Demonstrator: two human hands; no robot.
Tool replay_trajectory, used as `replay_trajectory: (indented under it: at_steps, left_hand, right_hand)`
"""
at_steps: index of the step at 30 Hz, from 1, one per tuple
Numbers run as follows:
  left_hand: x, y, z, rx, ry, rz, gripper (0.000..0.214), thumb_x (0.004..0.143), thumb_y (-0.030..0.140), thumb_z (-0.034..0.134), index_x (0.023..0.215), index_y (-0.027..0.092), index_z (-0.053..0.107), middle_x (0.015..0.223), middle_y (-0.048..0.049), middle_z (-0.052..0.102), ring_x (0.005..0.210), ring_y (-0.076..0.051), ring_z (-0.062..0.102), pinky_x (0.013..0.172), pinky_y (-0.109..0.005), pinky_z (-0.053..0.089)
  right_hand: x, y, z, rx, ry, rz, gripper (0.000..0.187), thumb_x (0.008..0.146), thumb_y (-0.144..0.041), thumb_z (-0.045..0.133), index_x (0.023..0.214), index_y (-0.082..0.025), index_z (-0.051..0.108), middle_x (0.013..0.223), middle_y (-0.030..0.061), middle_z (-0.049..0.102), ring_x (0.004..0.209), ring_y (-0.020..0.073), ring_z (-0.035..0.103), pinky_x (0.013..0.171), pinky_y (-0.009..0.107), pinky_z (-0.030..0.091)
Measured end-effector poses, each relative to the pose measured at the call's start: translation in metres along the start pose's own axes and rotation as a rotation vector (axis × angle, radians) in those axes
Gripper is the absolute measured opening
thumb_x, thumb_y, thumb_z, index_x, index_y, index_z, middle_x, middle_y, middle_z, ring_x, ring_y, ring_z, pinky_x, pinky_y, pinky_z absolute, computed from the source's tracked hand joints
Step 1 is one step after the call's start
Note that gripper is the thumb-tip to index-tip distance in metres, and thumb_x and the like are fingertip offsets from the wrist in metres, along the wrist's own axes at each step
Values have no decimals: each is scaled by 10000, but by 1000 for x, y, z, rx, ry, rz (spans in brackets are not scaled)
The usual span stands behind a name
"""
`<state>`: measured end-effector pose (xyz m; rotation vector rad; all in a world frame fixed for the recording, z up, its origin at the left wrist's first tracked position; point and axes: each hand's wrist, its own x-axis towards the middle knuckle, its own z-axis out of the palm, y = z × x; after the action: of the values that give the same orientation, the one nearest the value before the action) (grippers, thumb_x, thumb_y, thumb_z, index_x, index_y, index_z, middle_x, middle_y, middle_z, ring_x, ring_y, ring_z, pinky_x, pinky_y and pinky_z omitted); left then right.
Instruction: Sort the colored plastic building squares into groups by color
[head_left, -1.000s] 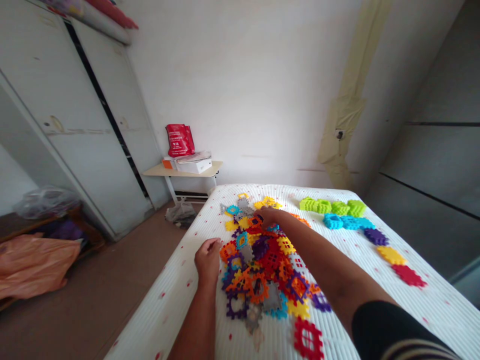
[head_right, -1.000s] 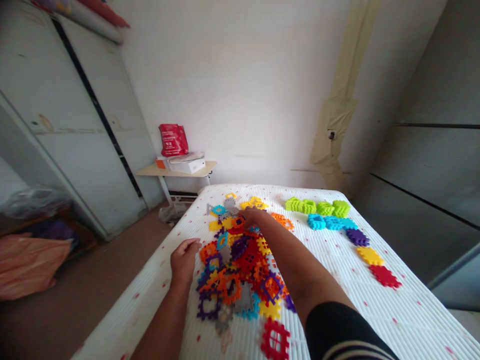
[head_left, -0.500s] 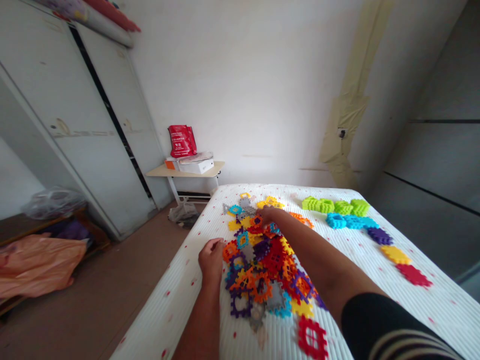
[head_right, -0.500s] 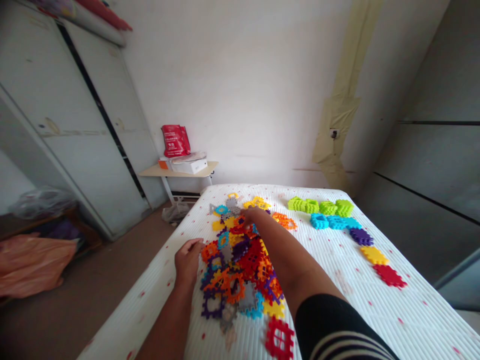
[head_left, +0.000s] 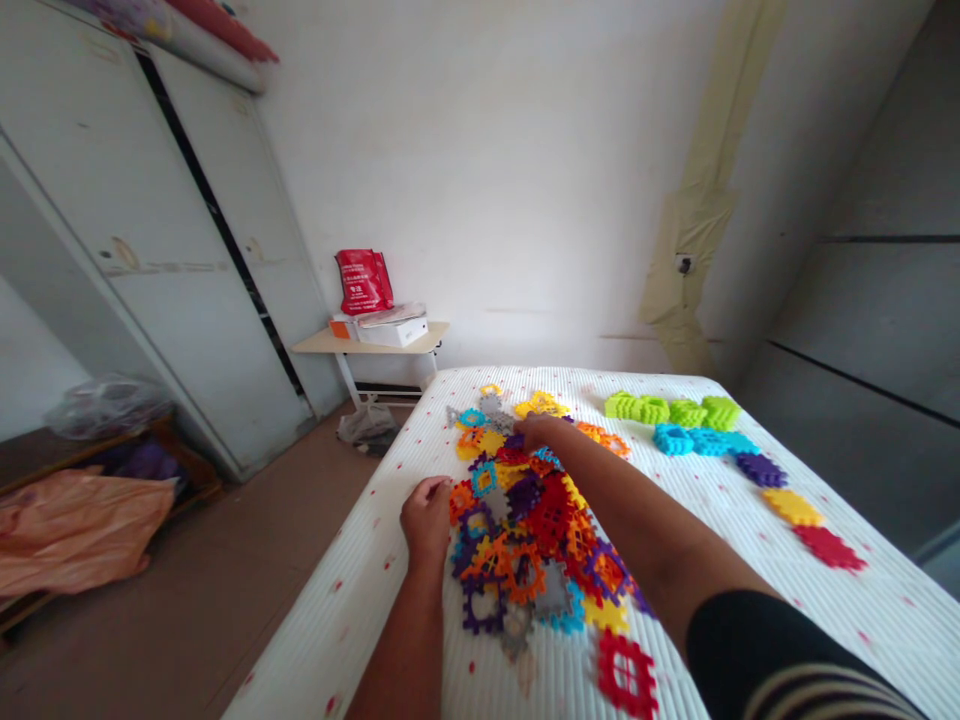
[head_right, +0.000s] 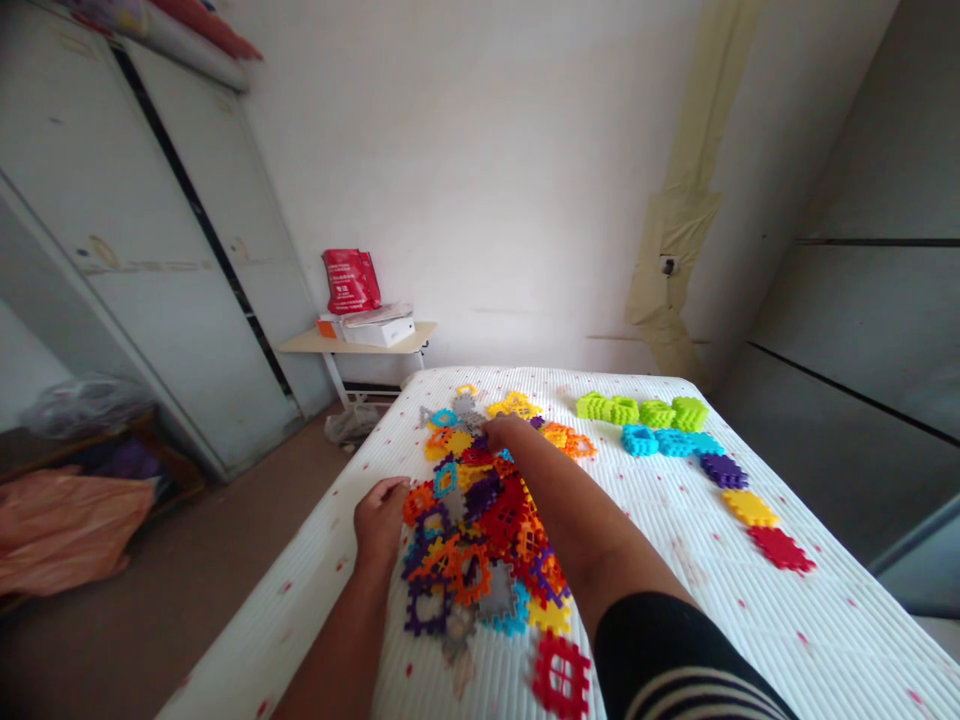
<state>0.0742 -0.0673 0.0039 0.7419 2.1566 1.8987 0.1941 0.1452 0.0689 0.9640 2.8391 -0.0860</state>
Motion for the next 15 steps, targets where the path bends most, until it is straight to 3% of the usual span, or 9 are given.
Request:
replay_trajectory:
  at_steps: [5, 10, 15]
  left_hand:
    - [0, -2, 1, 68, 0, 28, 200, 618, 343, 581, 702, 200, 694, 696, -37, 682, 713, -215, 625, 728, -340, 477]
    - [0, -1, 1, 109, -7, 37, 190, 625, 327, 574, 704, 201, 693, 688, -41, 682, 714, -225, 626, 733, -351, 475]
    - [0, 1, 2, 113, -28, 46, 178, 639, 327, 564, 686, 203, 684, 684, -39, 685, 696, -218, 628, 720, -340, 472]
  right_hand:
    - [-6, 2, -1, -12, -38, 35, 539, 549, -280, 767, 1071, -216, 650, 1083, 120, 629, 941, 282, 614, 762, 364, 493]
    - [-20, 11, 1, 6, 52, 9, 475, 632, -270, 682, 1080, -134, 602, 1111, 167, 601, 940, 276, 610, 725, 308, 478]
    - [-43, 18, 5, 22, 156, -29, 411, 710, -178, 574, 1116, -149, 519, 1064, 125, 630, 945, 234, 602, 736, 265, 435]
